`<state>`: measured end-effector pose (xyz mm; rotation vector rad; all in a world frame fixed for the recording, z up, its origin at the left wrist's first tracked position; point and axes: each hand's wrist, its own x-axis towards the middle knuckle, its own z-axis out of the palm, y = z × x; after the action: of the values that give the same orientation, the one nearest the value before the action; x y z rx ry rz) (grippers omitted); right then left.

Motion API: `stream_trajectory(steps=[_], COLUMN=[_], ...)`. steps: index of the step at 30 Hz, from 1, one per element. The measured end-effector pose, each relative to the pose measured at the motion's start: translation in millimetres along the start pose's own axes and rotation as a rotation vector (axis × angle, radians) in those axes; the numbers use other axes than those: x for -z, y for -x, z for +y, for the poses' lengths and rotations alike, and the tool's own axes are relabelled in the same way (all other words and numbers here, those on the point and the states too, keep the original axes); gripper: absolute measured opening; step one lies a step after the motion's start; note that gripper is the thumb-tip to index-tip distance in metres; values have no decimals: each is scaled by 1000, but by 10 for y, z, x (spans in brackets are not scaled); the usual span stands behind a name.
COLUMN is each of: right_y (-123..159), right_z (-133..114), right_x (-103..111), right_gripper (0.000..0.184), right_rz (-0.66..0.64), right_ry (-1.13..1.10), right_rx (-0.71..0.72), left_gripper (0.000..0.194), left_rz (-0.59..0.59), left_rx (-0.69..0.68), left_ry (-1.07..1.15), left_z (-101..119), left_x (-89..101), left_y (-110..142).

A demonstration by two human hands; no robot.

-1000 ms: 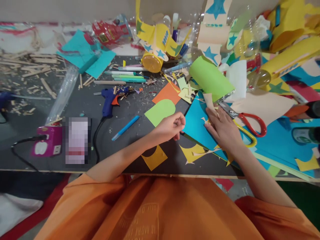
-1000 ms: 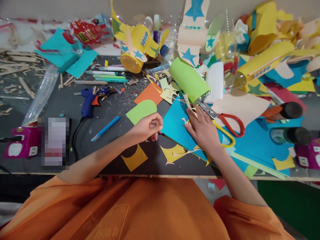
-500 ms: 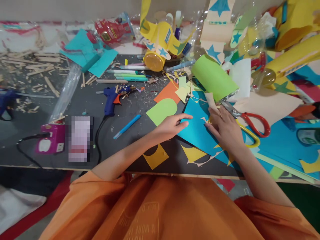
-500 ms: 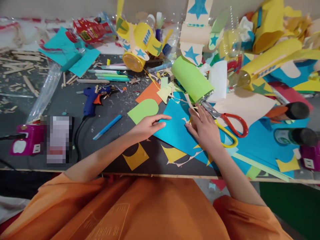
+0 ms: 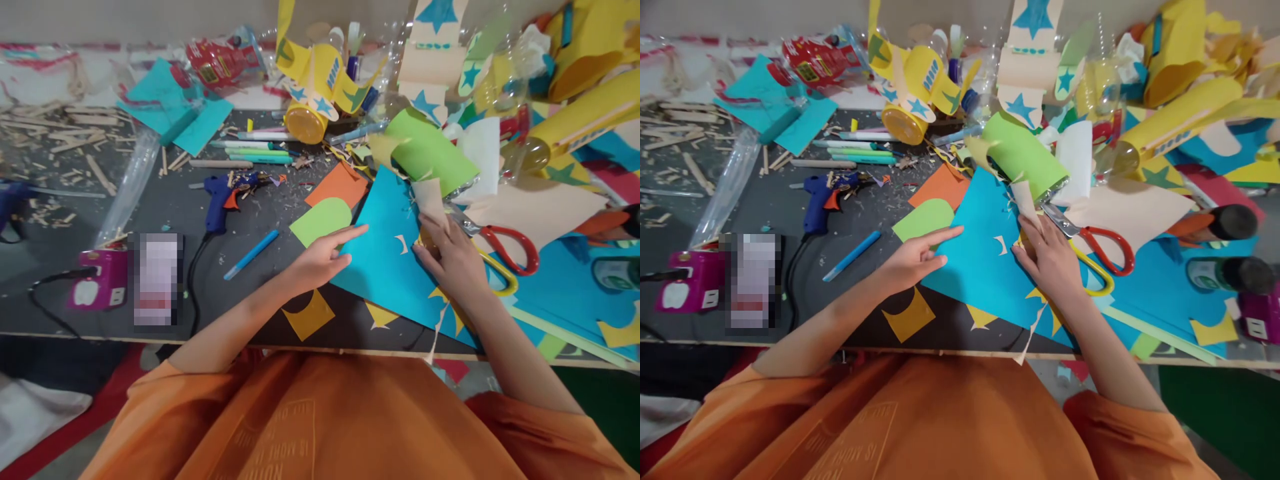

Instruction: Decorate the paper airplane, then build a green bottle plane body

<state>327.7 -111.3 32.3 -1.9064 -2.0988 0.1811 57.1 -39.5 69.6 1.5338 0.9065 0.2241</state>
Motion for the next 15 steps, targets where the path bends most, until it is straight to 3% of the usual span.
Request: stream_trajectory(steps=[3, 10, 13, 15], right_y=[-1, 2, 9, 19], right_z=[0, -1, 12, 20], right_x=[2, -2, -20, -31], right_gripper=[51, 48, 45, 42], right_rz=[-6, 7, 29, 54], right_ry=[-18, -46, -52, -49], right_rx=[-6, 5, 15, 24], left_gripper=[61, 62, 59, 58], left_rz=[-25, 116, 204, 329], left_rx=[6, 30, 74, 91], left_ry=[46, 7, -33, -38], left_z=[-72, -257, -333, -393], left_x=[127, 440, 605, 730], left_y=[124, 348, 502, 630])
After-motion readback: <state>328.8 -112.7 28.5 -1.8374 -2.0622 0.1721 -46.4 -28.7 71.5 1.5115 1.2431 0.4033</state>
